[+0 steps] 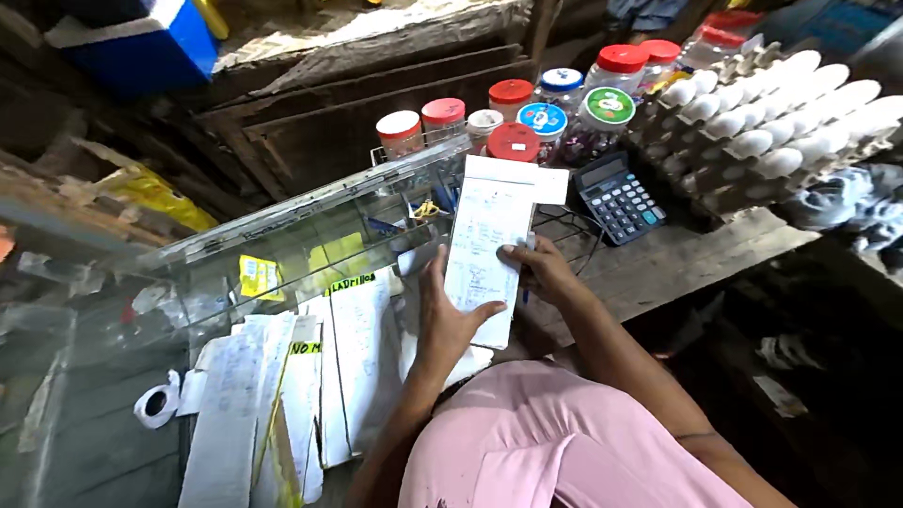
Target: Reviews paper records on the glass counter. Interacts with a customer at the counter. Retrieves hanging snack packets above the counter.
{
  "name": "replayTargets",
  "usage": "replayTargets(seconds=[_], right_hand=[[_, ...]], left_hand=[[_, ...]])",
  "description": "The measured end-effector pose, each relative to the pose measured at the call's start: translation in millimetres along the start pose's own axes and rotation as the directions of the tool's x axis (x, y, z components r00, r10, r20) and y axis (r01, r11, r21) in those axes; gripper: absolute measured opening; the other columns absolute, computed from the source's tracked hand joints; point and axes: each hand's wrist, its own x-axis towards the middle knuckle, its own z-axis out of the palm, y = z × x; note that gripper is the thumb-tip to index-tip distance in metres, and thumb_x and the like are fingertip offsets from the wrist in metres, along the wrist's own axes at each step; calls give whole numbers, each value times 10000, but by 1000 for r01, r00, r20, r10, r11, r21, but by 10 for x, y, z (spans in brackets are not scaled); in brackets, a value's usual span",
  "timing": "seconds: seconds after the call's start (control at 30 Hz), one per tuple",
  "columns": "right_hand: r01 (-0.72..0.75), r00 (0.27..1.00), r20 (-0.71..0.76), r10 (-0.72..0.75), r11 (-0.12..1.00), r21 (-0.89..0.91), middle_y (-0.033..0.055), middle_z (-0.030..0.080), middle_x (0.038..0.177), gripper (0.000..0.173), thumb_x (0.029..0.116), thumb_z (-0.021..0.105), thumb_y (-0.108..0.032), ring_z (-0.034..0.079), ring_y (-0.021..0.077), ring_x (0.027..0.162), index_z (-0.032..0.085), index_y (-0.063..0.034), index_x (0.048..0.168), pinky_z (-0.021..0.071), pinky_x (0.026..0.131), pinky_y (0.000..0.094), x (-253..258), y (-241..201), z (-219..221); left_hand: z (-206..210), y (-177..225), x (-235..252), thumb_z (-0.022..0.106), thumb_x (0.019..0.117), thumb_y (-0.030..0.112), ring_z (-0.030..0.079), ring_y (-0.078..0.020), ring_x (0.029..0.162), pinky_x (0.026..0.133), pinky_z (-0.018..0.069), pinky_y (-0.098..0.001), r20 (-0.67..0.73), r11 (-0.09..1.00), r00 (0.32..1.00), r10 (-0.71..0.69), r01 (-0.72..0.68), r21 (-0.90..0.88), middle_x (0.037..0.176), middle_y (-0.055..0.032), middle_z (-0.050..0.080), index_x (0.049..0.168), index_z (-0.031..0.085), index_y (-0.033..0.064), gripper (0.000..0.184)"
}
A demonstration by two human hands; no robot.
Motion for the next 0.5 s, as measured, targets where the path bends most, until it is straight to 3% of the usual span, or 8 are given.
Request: replayTargets(seconds=[0.07,0.17,0.23,0.37,0.43,0.5], right_hand=[[-6,999,46,5,1000,26,-39,631,638,145,1015,525,-170,425,-23,421,647,-127,950,356,398,143,51,21,-145],[-31,995,94,26,998,54,-32,637,650,142,1008,524,-171,445,-13,436,647,-123,955,381,412,156,142,55,-218],[-55,992,115,51,998,35,-27,674,688,141,1014,525,-155,491,-11,457,653,-117,970,401,419,154,193,62,-207],[-91,995,24,95,988,-128,2,700,742,130,1036,573,-183,569,15,509,644,-76,1018,457,447,173,205,79,-210],[-130,987,-130,93,942,-310,28,644,771,221,1007,642,-229,486,50,517,652,-39,1120,411,466,227,196,80,-287],[-131,964,-263,32,920,-370,51,663,844,296,1020,618,-210,442,69,525,665,-24,1245,393,482,263,128,85,-407]], left_hand=[[-85,-80,21,877,767,286,614,-188,1238,1025,534,-367,151,972,983,-102,131,-195,1449,-154,547,1585,281,58,1037],[-69,-144,-15,721,871,19,697,-134,1061,947,592,-312,389,787,892,-230,405,-465,1195,-102,685,1419,418,-30,628],[-11,-149,-55,621,925,-60,721,-150,987,902,612,-334,471,659,834,-288,529,-534,1103,-101,709,1348,431,-50,463],[182,-248,-126,570,957,-89,727,-190,976,885,618,-371,462,558,813,-354,580,-594,1101,-126,710,1346,443,-38,412],[309,-285,-181,590,963,-74,709,-199,1022,912,604,-377,437,549,800,-412,601,-582,1156,-153,684,1386,419,-42,458],[426,-324,-238,621,962,-47,698,-207,1061,937,594,-376,405,574,794,-454,608,-549,1196,-173,672,1387,438,-54,463]])
